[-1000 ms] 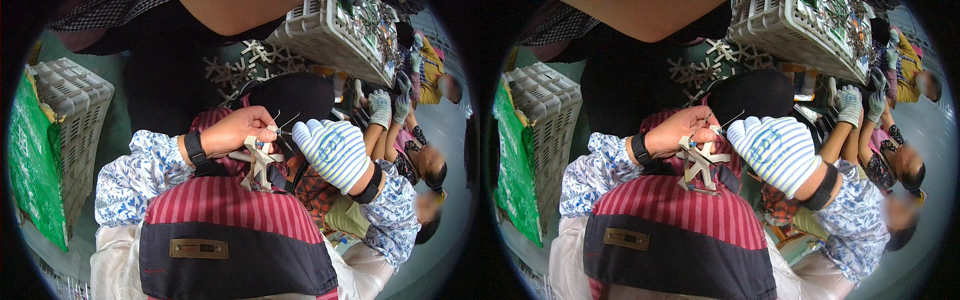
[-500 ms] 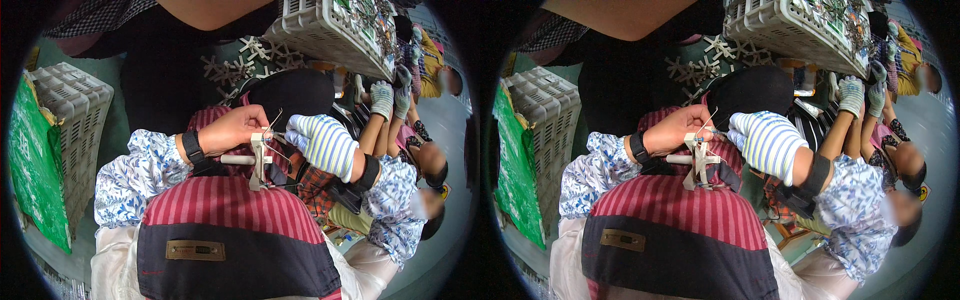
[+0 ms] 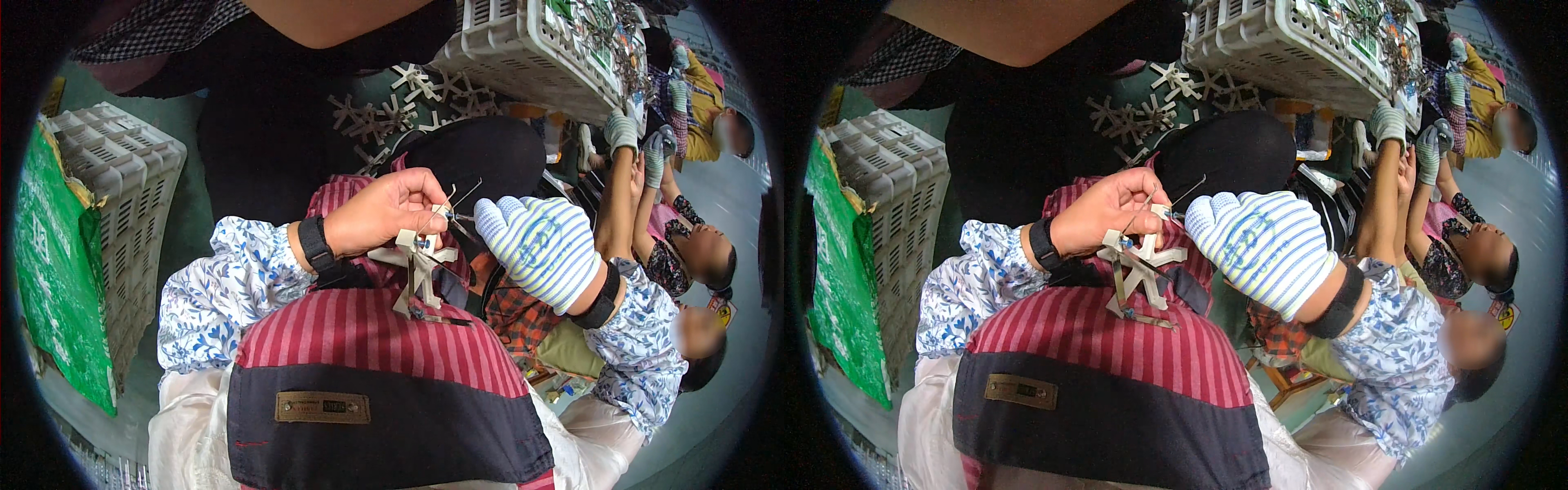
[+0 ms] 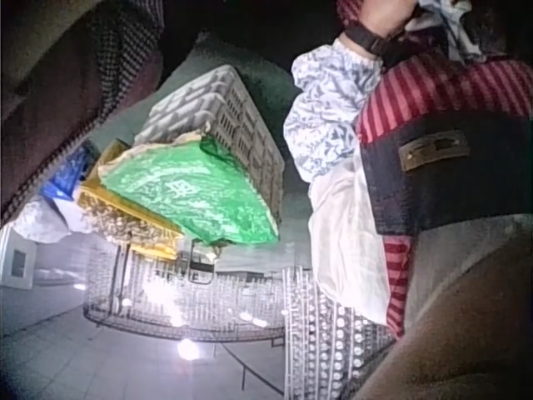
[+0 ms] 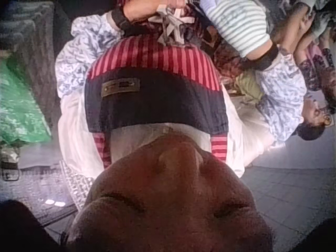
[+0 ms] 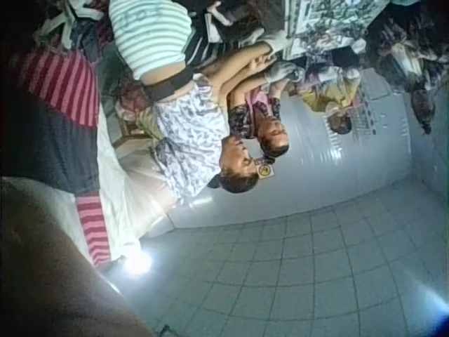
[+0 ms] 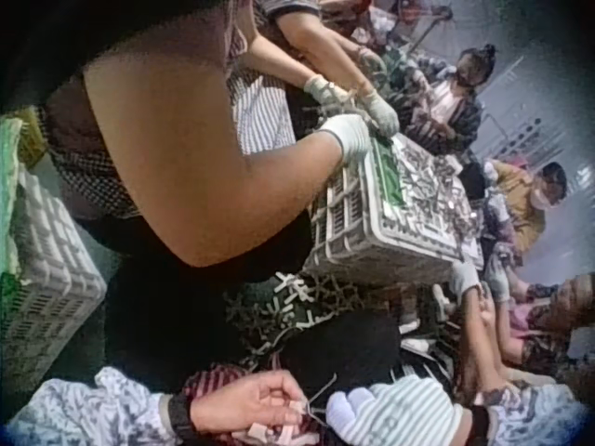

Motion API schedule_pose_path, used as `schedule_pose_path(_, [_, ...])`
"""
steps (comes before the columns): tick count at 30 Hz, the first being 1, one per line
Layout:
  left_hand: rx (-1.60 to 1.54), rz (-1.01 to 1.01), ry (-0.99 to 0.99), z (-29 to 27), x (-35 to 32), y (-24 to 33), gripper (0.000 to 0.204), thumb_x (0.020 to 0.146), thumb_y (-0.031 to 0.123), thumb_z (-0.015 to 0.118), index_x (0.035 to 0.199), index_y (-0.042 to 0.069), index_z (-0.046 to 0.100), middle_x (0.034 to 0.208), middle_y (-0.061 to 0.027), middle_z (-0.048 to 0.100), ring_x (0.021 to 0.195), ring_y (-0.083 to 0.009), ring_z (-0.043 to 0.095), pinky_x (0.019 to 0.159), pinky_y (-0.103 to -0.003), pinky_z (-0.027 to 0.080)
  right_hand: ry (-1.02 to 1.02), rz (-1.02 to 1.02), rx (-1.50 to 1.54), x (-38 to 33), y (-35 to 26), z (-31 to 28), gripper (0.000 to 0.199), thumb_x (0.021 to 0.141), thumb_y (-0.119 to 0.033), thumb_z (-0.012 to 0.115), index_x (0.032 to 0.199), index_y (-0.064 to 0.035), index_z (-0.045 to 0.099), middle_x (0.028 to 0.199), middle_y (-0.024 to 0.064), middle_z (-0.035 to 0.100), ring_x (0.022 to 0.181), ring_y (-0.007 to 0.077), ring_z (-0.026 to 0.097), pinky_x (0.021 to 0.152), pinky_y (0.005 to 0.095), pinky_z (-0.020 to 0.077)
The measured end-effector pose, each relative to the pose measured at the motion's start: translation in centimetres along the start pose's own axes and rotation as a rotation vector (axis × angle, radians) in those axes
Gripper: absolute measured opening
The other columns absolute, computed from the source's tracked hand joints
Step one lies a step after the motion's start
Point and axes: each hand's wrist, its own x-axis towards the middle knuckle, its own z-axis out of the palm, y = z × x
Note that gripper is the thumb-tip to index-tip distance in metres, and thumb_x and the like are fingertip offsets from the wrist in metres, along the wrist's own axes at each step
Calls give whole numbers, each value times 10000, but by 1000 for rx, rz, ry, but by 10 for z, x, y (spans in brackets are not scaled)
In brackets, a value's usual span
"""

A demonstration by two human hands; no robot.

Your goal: Assembling small white plastic components by hand and with a small clipping tool in a factory environment.

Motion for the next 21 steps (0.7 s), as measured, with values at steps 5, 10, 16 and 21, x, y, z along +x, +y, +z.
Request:
schedule_pose_path(5, [57,26,15,1,-2,1,155,843,56,635,942,21,522,810,-36,611,732,-96,614,652,-221,500,-35,53,72,3,-4,1,183,709,-133,564,866,-43,534,650,88,532,569,264,570,473,365,421])
schedule_pose_path(10, [46,29,13,-2,-3,-3,144,844,47,628,936,17,521,813,-45,617,732,-100,618,645,-226,501,-85,206,312,7,-5,1,141,721,-111,580,848,-56,554,649,134,569,628,323,598,527,397,445])
schedule_pose_path(16, [28,-8,11,-2,-4,-2,142,846,46,626,933,20,517,803,-48,620,716,-112,630,634,-236,506,-143,346,652,10,3,11,110,804,-118,549,847,-37,607,693,177,599,677,358,601,583,389,461])
schedule_pose_path(21, [4,1,19,-3,0,-5,194,844,80,641,957,33,491,817,-36,596,698,-120,628,619,-251,521,-173,292,652,9,13,21,218,844,-234,550,810,-22,586,686,208,585,721,402,584,613,455,454])
